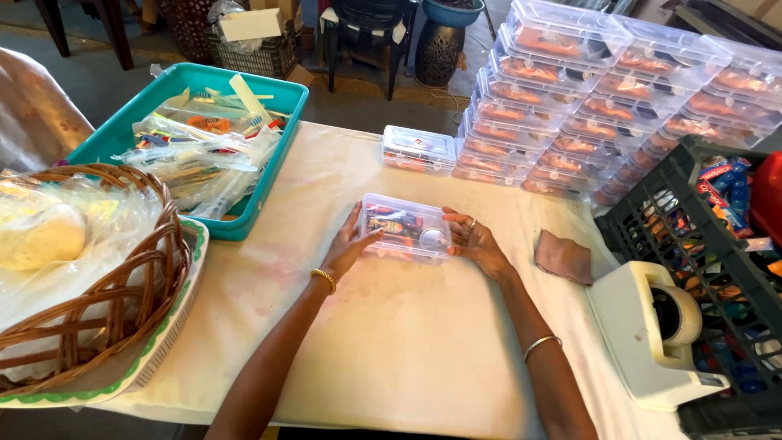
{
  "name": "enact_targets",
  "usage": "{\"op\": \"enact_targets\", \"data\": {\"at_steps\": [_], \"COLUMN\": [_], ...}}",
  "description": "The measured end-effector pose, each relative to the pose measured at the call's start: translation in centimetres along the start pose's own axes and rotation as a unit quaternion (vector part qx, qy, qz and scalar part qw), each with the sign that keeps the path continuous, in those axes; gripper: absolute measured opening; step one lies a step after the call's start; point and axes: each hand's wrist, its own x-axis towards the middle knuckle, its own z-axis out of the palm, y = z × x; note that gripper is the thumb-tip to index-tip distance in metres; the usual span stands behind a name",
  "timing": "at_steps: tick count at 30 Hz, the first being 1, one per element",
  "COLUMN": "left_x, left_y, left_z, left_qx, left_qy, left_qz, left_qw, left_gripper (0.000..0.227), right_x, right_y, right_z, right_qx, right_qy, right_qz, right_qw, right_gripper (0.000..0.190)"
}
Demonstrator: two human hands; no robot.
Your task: Packaging small bottles, packets, and items into plastic boxes and bags.
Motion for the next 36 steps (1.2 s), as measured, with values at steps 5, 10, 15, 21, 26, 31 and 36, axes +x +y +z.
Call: {"op": "enact_targets", "data": {"at_steps": [5, 10, 15, 21, 26, 31, 36], "left_x": [1.6, 10.8, 21.7, 27.0, 31.9, 28.5, 31.6], "left_y": [-0.2, -1.2, -0.1, -0.1, -6.0, -2.0, -6.0], "left_z": [-0.7, -3.0, -1.9, 1.8, 2.0, 2.7, 1.4], "left_qx": [-0.103, -0.334, -0.248, -0.048, 0.307, 0.246, 0.181], "left_qy": [0.043, 0.113, 0.260, 0.303, 0.409, 0.307, 0.235], "left_qz": [-0.099, -0.026, 0.027, -0.053, 0.117, -0.031, 0.041], "left_qw": [0.989, 0.935, 0.933, 0.950, 0.851, 0.919, 0.954], "left_gripper": [0.093, 0.075, 0.071, 0.064, 0.059, 0.063, 0.071], "right_x": [0.3, 0.7, 0.7, 0.6, 0.7, 0.7, 0.8], "right_y": [4.1, 4.3, 6.1, 7.4, 6.9, 6.4, 5.8], "right_z": [-1.9, -1.7, -2.2, -2.6, -2.1, -1.3, -1.0], "right_qx": [0.111, 0.072, 0.022, -0.017, -0.035, -0.048, -0.056], "right_qy": [0.112, 0.181, 0.127, 0.096, 0.092, 0.093, 0.095], "right_qz": [0.009, 0.048, 0.013, 0.025, 0.043, 0.045, 0.063], "right_qw": [0.987, 0.980, 0.992, 0.995, 0.994, 0.994, 0.992], "right_gripper": [0.050, 0.040, 0.027, 0.024, 0.018, 0.014, 0.014]}}
